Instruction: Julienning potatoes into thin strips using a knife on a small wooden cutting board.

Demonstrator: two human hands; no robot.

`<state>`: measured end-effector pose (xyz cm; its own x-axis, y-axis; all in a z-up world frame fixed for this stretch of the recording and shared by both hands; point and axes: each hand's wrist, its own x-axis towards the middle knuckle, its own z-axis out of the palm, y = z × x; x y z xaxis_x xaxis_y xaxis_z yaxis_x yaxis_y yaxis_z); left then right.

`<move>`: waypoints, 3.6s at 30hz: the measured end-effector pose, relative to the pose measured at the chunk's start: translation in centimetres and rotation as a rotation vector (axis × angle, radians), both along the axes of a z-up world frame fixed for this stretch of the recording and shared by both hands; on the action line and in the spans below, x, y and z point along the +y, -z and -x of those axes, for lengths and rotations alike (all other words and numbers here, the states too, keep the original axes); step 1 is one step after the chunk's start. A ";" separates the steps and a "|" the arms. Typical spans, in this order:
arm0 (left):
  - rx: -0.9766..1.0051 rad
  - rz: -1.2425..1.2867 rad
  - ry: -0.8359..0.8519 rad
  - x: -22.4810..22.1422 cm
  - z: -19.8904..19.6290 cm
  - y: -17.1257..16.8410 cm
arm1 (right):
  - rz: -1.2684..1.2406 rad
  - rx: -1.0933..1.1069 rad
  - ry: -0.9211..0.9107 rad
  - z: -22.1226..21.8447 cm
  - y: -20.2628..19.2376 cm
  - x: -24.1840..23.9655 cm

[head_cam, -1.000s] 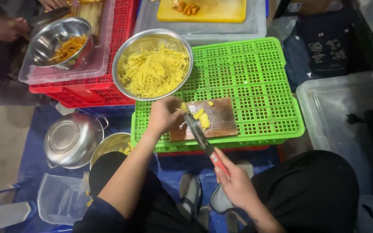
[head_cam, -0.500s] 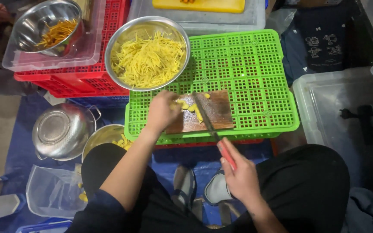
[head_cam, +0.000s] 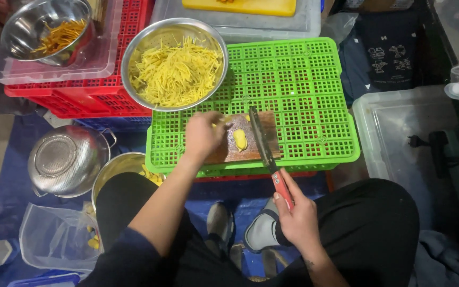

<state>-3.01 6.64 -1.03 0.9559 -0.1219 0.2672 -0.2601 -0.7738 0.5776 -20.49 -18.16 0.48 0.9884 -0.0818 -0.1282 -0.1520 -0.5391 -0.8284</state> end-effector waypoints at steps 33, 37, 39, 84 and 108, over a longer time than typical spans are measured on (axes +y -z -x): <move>0.035 0.369 -0.104 -5.0 4.1 5.6 | 0.120 -0.078 -0.135 1.6 1.8 1.1; 0.123 0.476 -0.156 -5.3 4.3 5.4 | 0.111 -0.107 -0.162 2.0 2.3 1.6; 0.142 0.517 -0.167 -5.2 4.3 5.4 | 0.122 -0.107 -0.166 2.0 2.3 1.5; 0.131 0.441 -0.109 -4.6 4.4 5.9 | 0.291 0.269 -0.281 2.2 0.9 3.5; -0.027 0.130 0.049 -4.8 4.1 5.9 | 0.298 0.167 -0.242 1.4 0.5 3.2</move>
<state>-7.07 1.84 -6.90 0.9417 -0.1316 0.3096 -0.3131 -0.6790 0.6640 -21.90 -14.95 -0.04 0.9514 0.0924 -0.2937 -0.1105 -0.7880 -0.6057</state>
